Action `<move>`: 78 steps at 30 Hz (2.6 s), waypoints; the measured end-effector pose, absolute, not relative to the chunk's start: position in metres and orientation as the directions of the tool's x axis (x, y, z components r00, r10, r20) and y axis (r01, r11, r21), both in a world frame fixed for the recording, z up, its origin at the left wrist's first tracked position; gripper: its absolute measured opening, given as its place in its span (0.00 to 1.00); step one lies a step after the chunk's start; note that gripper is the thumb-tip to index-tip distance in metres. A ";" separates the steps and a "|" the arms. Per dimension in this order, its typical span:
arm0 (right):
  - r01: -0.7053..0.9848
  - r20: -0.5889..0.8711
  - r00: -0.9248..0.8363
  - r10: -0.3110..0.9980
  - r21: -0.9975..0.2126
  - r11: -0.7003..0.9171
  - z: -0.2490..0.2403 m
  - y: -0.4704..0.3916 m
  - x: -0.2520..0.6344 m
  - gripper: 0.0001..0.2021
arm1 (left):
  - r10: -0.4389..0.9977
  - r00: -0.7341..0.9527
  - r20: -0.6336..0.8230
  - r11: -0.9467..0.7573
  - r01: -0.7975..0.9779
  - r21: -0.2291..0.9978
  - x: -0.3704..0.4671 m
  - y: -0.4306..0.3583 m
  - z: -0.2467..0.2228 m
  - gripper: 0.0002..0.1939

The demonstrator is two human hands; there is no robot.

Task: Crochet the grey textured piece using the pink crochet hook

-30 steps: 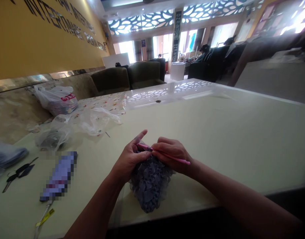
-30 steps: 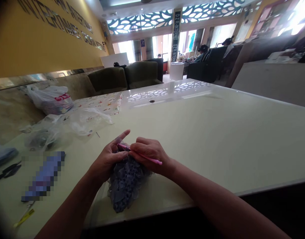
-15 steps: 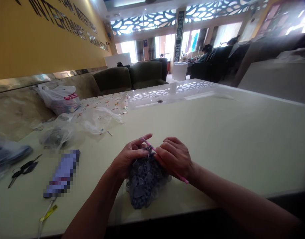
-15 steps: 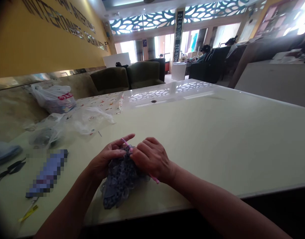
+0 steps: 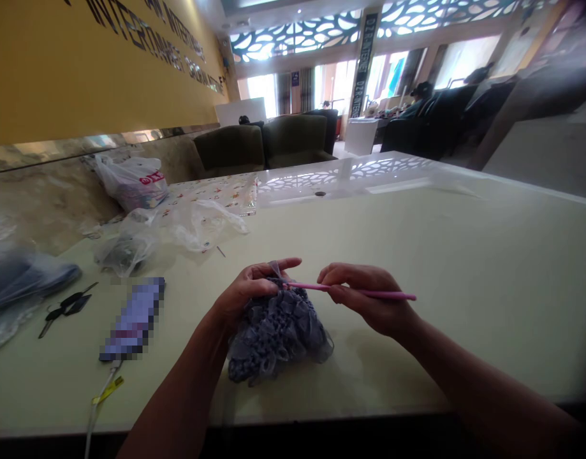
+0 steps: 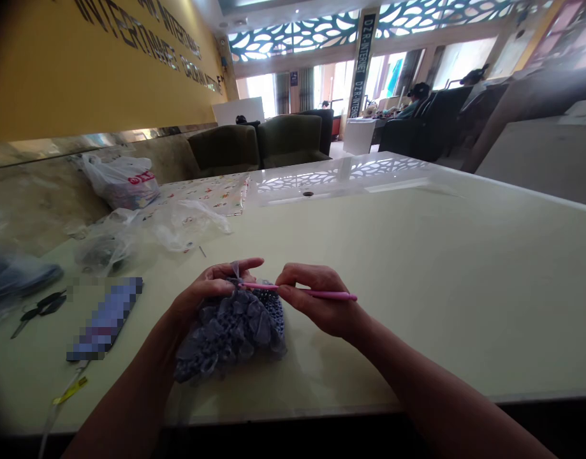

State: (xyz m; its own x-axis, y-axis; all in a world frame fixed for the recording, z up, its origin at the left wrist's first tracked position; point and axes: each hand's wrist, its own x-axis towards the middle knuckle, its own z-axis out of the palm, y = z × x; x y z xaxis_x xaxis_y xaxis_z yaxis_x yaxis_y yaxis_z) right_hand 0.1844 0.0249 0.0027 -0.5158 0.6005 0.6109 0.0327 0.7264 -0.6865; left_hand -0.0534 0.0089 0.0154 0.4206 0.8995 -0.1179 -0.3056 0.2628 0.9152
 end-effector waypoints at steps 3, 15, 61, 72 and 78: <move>0.034 0.642 -0.508 0.574 -0.651 0.758 -0.001 0.026 0.177 0.08 | 0.917 0.382 -0.111 0.217 -0.246 0.945 -0.041 0.005 0.010 0.29; 0.244 0.626 -0.158 0.764 -0.725 0.644 -0.017 0.015 0.164 0.07 | 0.895 0.273 0.354 -0.446 0.596 0.668 -0.024 -0.001 0.003 0.22; -0.107 0.664 -0.442 0.603 -0.706 0.700 0.000 0.024 0.171 0.06 | 0.877 0.481 -0.010 0.040 -0.053 0.998 -0.031 -0.005 0.010 0.15; -0.072 0.518 -0.793 0.321 -0.603 0.794 0.020 0.037 0.188 0.10 | 0.873 0.483 -0.066 -0.099 0.309 0.946 -0.047 -0.002 0.017 0.20; 0.015 0.443 -0.847 0.292 -0.530 0.848 0.019 0.038 0.189 0.12 | 0.904 0.421 -0.068 -0.154 0.471 0.869 -0.045 0.000 0.019 0.02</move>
